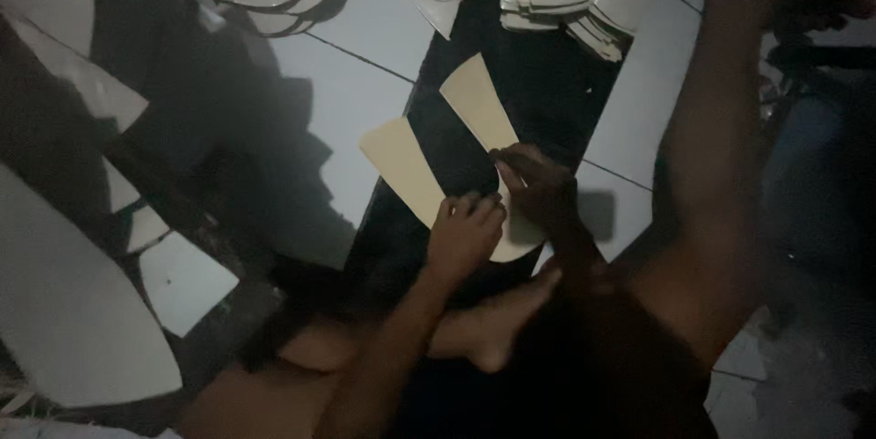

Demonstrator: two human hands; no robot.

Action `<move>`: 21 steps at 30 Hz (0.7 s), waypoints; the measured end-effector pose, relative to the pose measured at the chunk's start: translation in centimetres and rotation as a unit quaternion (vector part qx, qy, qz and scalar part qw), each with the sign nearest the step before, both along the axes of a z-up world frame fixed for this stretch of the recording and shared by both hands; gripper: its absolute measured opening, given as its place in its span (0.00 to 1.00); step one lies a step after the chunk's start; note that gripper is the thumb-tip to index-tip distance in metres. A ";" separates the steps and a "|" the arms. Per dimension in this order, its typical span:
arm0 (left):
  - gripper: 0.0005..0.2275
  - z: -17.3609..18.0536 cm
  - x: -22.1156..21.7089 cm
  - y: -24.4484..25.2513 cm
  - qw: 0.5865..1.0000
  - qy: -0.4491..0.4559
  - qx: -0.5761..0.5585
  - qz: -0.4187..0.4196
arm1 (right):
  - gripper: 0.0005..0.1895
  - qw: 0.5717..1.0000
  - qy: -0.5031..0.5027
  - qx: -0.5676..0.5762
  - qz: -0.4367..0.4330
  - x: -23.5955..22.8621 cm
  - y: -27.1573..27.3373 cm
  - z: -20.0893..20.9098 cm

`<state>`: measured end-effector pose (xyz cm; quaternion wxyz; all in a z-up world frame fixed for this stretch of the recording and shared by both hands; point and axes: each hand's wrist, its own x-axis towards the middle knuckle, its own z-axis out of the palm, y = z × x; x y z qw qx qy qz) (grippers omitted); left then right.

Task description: The person sits on the floor and uses a knife to cut a beige shoe upper material into two separate pieces. They repeatedly align the material, cut along the edges, and separate the resulting parts.

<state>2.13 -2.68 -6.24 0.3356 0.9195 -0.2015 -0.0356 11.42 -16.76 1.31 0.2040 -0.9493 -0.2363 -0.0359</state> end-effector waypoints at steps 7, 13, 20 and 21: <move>0.27 0.2 1.5 -0.7 0.997 -0.015 0.079 0.024 | 0.06 0.981 0.042 0.174 0.078 5.9 2.3 0.3; 0.23 0.7 1.5 -1.1 0.994 -0.049 0.082 0.061 | 0.06 0.976 0.120 0.146 0.107 9.6 4.8 1.9; 0.25 1.1 1.3 -2.0 0.993 -0.024 0.101 0.047 | 0.11 0.963 0.259 0.062 0.040 11.6 5.4 1.9; 0.26 1.2 1.3 -2.5 0.994 -0.015 0.106 0.036 | 0.12 0.959 0.276 0.050 0.031 11.7 4.7 1.7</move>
